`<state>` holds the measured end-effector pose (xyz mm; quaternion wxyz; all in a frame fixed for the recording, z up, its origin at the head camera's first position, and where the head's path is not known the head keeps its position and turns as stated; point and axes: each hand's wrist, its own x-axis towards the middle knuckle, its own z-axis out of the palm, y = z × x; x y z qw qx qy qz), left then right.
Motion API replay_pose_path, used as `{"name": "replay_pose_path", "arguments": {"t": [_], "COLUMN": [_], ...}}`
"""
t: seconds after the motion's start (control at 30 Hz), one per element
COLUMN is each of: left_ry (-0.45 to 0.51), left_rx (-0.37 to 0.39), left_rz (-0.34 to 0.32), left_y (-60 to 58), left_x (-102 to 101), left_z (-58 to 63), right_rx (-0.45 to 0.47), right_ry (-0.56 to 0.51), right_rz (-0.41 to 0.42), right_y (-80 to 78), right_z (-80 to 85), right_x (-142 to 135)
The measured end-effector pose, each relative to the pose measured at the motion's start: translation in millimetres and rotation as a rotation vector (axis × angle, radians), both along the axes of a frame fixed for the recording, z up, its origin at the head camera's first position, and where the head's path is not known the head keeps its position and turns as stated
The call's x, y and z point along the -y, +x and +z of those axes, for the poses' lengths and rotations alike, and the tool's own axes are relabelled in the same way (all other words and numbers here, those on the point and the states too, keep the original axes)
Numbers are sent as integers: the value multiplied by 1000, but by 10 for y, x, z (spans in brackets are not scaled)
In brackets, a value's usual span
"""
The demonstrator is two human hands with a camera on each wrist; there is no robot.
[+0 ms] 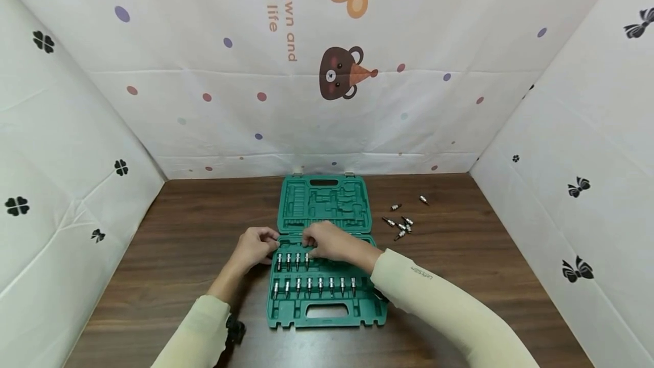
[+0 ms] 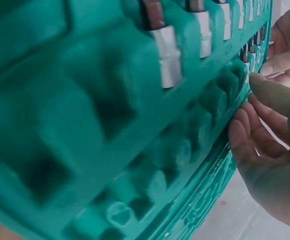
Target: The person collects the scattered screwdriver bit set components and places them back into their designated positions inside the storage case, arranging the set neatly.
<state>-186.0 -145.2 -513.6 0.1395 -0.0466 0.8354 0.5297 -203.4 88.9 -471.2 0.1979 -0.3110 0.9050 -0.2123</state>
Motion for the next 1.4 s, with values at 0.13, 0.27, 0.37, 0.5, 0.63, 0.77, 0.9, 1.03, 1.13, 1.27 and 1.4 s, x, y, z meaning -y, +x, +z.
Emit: {"name": "replay_pose_path", "arguments": {"t": [0.13,0.27,0.37,0.5,0.63,0.77,0.9,1.03,1.13,1.27,1.4], "left_ry": [4,10,12,17,23,31,31,30,32,34,31], "left_rx": [8,13,17,20,17,15,13,15,15,18,25], "left_rz": [2,7,3,4,5,6,12,13,11,4,1], "left_y": [4,5,10,11,11,13,14,16,16,17,18], "left_x": [0,-1,2,9,9,2,-3,4,5,3,2], "left_z": [-1,10,9,0,-9,-13,-11,-12,-7,0,4], "right_rx": [-15,-10,1,-10,-39,-62,-86,-101,-106,-128,-145], "right_ry": [-37,-76,-95,-102,-103,-127,-163,-211,-255,-287,-319], "right_rz": [15,16,1,-7,-2,-16,-40,-90,-134,-176,-207], "right_y": [26,56,78,94,121,157,183,202,213,235,251], "right_z": [-40,-47,-40,-40,-31,12,60,98,114,99,67], "right_x": [-77,-132,-173,-238,-315,-418,-546,-681,-785,-915,-1047]}}
